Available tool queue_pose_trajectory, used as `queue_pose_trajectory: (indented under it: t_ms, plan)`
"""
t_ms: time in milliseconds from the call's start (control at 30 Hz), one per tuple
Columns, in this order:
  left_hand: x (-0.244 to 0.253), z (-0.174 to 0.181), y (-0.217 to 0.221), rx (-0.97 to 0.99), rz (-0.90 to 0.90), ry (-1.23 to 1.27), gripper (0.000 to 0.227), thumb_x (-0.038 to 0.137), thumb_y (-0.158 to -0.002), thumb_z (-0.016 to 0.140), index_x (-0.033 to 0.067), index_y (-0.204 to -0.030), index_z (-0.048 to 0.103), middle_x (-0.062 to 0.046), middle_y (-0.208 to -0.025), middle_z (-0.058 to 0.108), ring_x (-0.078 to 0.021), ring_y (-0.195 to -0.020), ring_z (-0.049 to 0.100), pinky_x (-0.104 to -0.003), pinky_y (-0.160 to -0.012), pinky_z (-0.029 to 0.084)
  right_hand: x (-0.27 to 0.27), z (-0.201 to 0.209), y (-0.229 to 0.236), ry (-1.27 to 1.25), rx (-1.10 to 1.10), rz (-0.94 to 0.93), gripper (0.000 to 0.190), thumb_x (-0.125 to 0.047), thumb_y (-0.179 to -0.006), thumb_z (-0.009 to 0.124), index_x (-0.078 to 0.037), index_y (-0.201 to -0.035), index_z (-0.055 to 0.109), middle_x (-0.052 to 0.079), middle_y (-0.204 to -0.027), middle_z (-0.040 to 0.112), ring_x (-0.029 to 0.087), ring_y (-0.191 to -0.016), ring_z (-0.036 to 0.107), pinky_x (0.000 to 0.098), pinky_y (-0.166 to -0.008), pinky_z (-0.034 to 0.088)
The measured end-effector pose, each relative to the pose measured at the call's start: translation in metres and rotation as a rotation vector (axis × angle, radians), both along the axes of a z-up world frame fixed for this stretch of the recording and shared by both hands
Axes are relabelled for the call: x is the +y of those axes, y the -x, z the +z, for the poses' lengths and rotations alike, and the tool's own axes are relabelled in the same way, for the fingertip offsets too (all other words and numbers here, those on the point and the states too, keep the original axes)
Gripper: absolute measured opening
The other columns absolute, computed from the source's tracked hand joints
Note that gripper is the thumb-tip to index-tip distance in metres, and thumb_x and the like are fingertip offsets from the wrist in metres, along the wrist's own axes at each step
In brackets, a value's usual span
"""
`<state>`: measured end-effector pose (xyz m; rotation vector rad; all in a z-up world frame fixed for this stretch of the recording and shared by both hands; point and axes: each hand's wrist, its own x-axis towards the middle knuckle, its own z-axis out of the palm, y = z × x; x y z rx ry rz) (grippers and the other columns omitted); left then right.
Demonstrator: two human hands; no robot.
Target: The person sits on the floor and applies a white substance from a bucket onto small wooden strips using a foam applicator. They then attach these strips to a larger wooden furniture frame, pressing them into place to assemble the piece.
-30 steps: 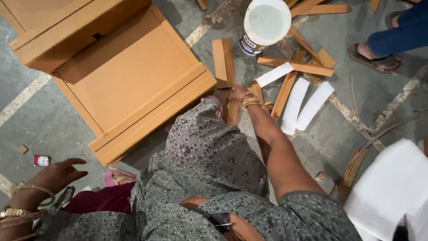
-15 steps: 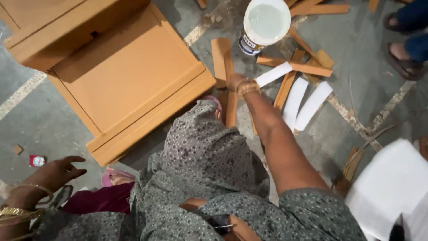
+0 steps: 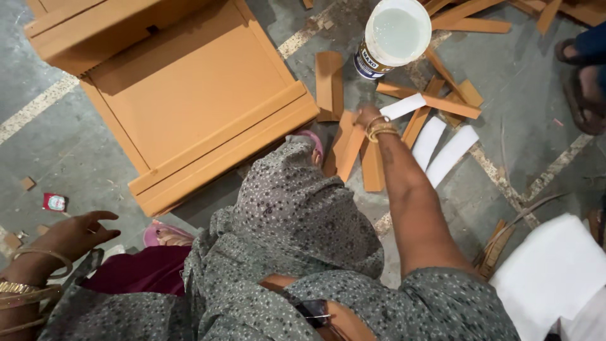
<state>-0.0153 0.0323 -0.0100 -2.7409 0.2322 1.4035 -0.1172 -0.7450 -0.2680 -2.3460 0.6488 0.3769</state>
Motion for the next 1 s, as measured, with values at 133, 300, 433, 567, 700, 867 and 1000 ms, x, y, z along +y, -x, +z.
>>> queue_pose_trajectory:
  t_ms: [133, 300, 433, 567, 700, 867, 1000]
  plan:
    - [0.002, -0.001, 0.000, -0.016, -0.045, -0.050, 0.054, 0.047, -0.089, 0.071, 0.0253, -0.138, 0.065, -0.009, -0.105, 0.085, -0.0257, -0.100, 0.082, -0.039, -0.090, 0.064, -0.013, 0.008, -0.057, 0.116, -0.318, 0.136, 0.028, -0.020, -0.089, 0.074, 0.002, -0.106, 0.070, 0.025, -0.105, 0.072, 0.038, -0.100, 0.069, 0.0450, -0.090, 0.055]
    - [-0.006, -0.001, -0.012, 0.007, -0.018, 0.019, 0.055, 0.044, -0.088, 0.072, 0.0242, -0.139, 0.063, -0.009, -0.104, 0.081, -0.0258, -0.099, 0.079, -0.039, -0.088, 0.064, -0.029, 0.014, -0.050, -0.019, -0.738, -0.104, 0.038, -0.022, -0.087, 0.072, 0.001, -0.117, 0.067, 0.024, -0.114, 0.070, 0.039, -0.107, 0.067, 0.0465, -0.092, 0.053]
    - [-0.016, 0.006, -0.017, 0.020, -0.063, 0.016, 0.054, 0.043, -0.091, 0.071, 0.0241, -0.140, 0.062, -0.010, -0.105, 0.083, -0.0244, -0.100, 0.076, -0.039, -0.087, 0.064, -0.021, -0.002, 0.049, 0.206, -0.443, -0.245, 0.048, -0.029, -0.077, 0.083, 0.000, -0.112, 0.069, 0.025, -0.107, 0.071, 0.041, -0.102, 0.067, 0.0480, -0.089, 0.053]
    - [-0.014, 0.001, -0.015, 0.035, -0.061, -0.048, 0.053, 0.040, -0.091, 0.072, 0.0234, -0.140, 0.065, -0.012, -0.101, 0.080, -0.0255, -0.097, 0.080, -0.039, -0.087, 0.065, 0.018, -0.015, 0.135, 0.352, 0.221, -0.252, 0.027, -0.025, -0.095, 0.067, -0.002, -0.107, 0.073, 0.023, -0.105, 0.073, 0.040, -0.095, 0.072, 0.0504, -0.080, 0.057]
    - [-0.007, -0.014, -0.031, 0.033, -0.100, 0.041, 0.052, 0.039, -0.089, 0.073, 0.0230, -0.137, 0.065, -0.009, -0.104, 0.079, -0.0232, -0.099, 0.079, -0.036, -0.088, 0.065, 0.061, -0.031, 0.149, 0.111, -0.009, -1.014, 0.039, -0.024, -0.091, 0.069, 0.009, -0.110, 0.062, 0.029, -0.106, 0.063, 0.036, -0.080, 0.077, 0.0473, -0.065, 0.062]
    - [-0.016, -0.014, -0.040, 0.020, -0.101, 0.010, 0.054, 0.040, -0.090, 0.072, 0.0221, -0.140, 0.063, -0.014, -0.105, 0.081, -0.0268, -0.102, 0.078, -0.040, -0.089, 0.065, 0.099, -0.042, 0.149, 0.399, -0.061, -0.477, 0.028, -0.026, -0.097, 0.060, -0.006, -0.093, 0.080, 0.023, -0.090, 0.074, 0.041, -0.092, 0.068, 0.0514, -0.082, 0.054]
    - [-0.045, -0.001, -0.041, -0.022, -0.227, 0.001, 0.057, 0.044, -0.090, 0.072, 0.0209, -0.141, 0.064, -0.013, -0.109, 0.084, -0.0272, -0.104, 0.081, -0.041, -0.092, 0.064, 0.101, -0.039, 0.136, 0.535, 0.034, -0.461, 0.033, -0.032, -0.084, 0.069, 0.000, -0.088, 0.078, 0.025, -0.095, 0.072, 0.038, -0.090, 0.068, 0.0486, -0.082, 0.053]
